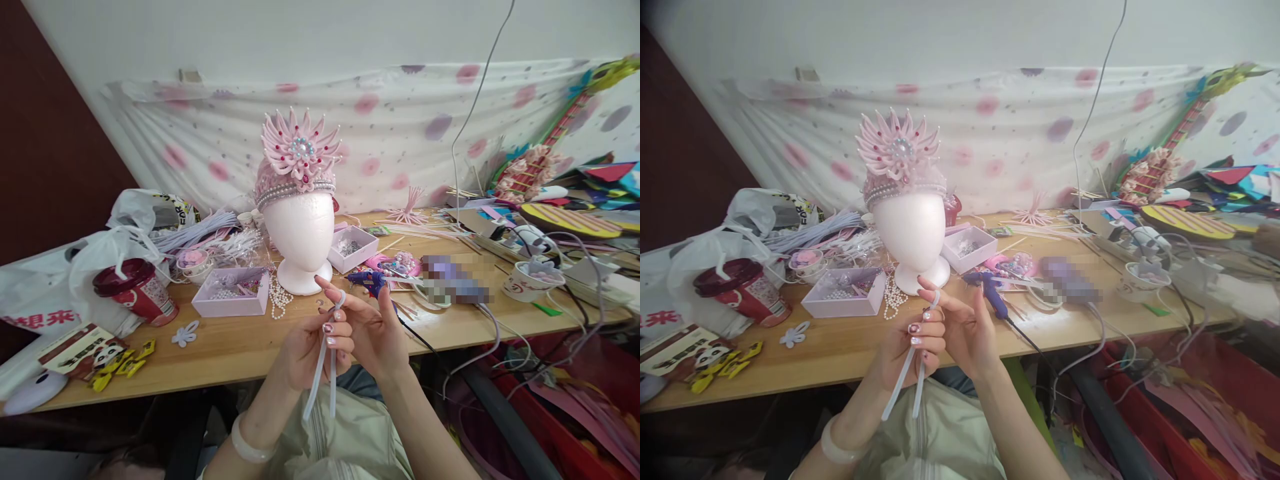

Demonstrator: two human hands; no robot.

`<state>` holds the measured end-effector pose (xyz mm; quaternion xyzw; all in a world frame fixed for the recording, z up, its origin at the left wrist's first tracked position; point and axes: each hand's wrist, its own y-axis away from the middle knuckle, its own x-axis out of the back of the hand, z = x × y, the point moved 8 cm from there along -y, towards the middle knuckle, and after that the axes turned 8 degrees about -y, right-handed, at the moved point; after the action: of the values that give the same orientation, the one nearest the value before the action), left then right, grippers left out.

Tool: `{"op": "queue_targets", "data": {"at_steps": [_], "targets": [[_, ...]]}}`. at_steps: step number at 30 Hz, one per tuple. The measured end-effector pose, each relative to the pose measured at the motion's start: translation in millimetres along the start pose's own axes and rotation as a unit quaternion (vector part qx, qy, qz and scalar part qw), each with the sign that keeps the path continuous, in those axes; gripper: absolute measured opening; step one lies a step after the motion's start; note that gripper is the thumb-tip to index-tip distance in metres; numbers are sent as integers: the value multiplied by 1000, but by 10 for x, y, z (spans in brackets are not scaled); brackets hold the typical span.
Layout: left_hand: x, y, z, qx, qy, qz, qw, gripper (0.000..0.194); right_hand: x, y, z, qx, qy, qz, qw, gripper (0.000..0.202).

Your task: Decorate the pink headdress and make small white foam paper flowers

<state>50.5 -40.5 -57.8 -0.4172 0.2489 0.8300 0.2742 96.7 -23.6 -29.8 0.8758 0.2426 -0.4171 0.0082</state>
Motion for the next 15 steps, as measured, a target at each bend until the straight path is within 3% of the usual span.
{"op": "queue_targets", "data": {"at_steps": [2, 5, 7, 8, 9, 10, 13, 14, 15], "targets": [[32, -26, 38, -66, 0, 31, 997, 13, -1, -18, 29, 1, -13, -11, 1000, 71], [46, -50, 113, -155, -90, 59, 982, 22, -3, -34, 36, 8, -15, -13, 1000, 68], [51, -18, 207, -220, -205, 91, 949, 27, -11, -31, 28, 11, -6, -9, 1000, 66], [49, 22, 273, -255, -281, 116, 918, 28, -18, -26, 29, 11, -1, -9, 1000, 66], [35, 81, 351, -295, -368, 148, 869, 28, -25, -20, 33, 13, 7, -10, 1000, 66], [3, 154, 430, -335, -460, 184, 802, 28, -28, -14, 41, 17, 17, -9, 1000, 67], [-149, 365, 574, -413, -673, 289, 541, 29, 27, 1, 118, 28, 63, 19, 997, 71], [-181, 407, 587, -419, -708, 314, 474, 31, 60, 5, 146, 33, 83, 35, 995, 71], [-193, 436, 594, -417, -726, 334, 432, 33, 89, 8, 170, 37, 102, 49, 993, 70]]}}
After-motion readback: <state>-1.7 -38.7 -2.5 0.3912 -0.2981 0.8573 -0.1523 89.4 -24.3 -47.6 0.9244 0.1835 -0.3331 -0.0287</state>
